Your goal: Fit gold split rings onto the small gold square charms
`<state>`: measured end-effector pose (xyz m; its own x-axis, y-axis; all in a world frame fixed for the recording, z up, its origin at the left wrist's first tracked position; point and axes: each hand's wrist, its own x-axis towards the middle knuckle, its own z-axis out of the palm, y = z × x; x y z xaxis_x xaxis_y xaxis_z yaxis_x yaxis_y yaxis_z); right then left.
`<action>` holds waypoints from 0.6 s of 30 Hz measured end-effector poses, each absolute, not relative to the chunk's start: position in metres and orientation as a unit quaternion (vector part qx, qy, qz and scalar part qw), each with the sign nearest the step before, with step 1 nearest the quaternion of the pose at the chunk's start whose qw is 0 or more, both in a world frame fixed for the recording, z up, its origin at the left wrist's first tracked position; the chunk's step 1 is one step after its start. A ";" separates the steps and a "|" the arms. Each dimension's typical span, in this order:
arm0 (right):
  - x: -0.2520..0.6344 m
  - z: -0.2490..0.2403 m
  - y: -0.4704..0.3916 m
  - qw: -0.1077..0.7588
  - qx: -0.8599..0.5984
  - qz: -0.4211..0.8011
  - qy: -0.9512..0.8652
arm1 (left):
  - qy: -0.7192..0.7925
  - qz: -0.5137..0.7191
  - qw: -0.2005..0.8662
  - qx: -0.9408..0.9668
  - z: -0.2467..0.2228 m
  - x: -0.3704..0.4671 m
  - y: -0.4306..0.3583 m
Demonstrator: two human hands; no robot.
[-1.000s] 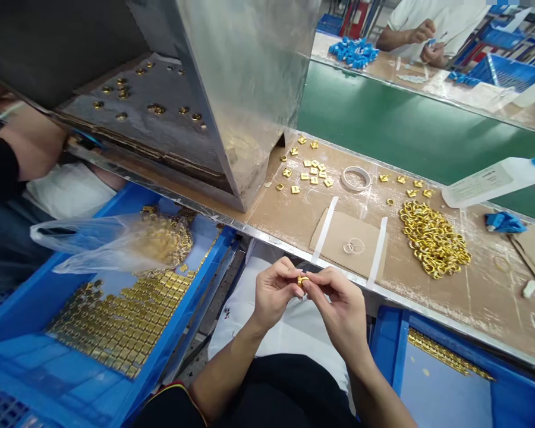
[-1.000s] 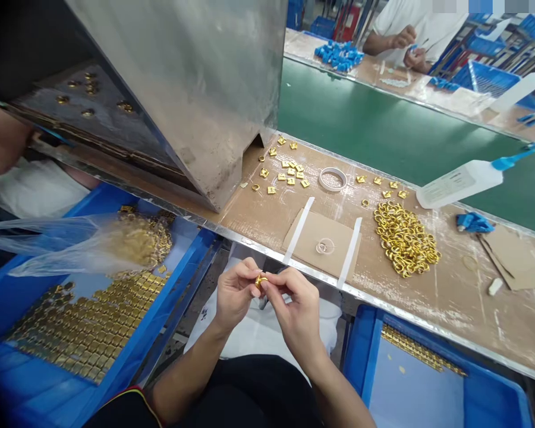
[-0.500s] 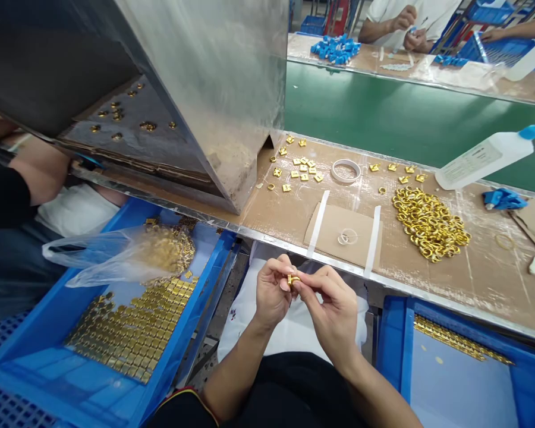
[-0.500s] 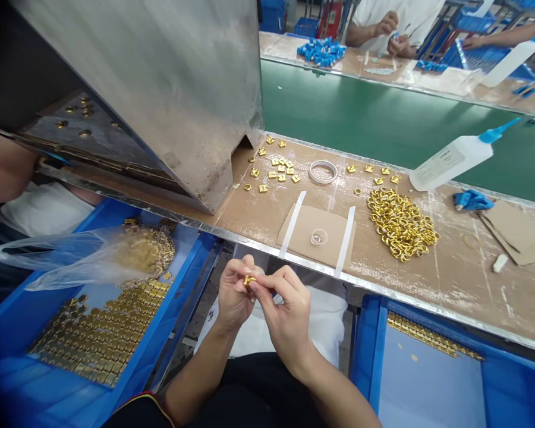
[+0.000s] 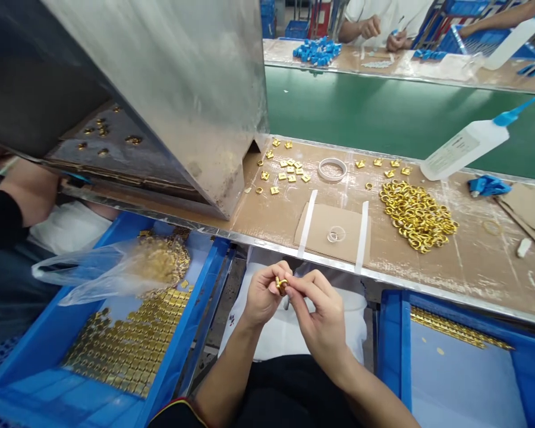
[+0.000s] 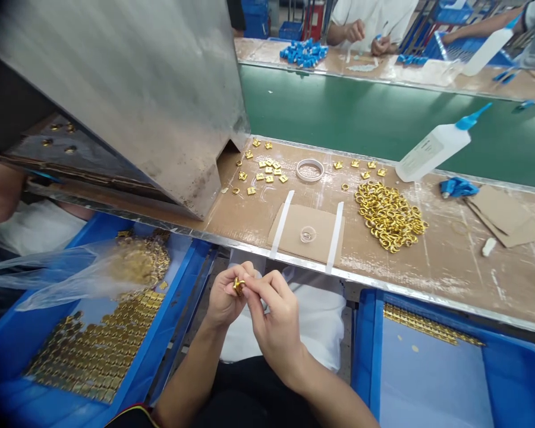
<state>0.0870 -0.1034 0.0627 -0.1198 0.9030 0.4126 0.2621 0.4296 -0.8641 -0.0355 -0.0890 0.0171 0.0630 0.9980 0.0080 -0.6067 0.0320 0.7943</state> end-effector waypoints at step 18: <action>0.091 0.059 -0.106 0.551 -0.434 0.284 -0.653 | 0.252 0.584 0.759 0.139 0.045 -0.012 -0.103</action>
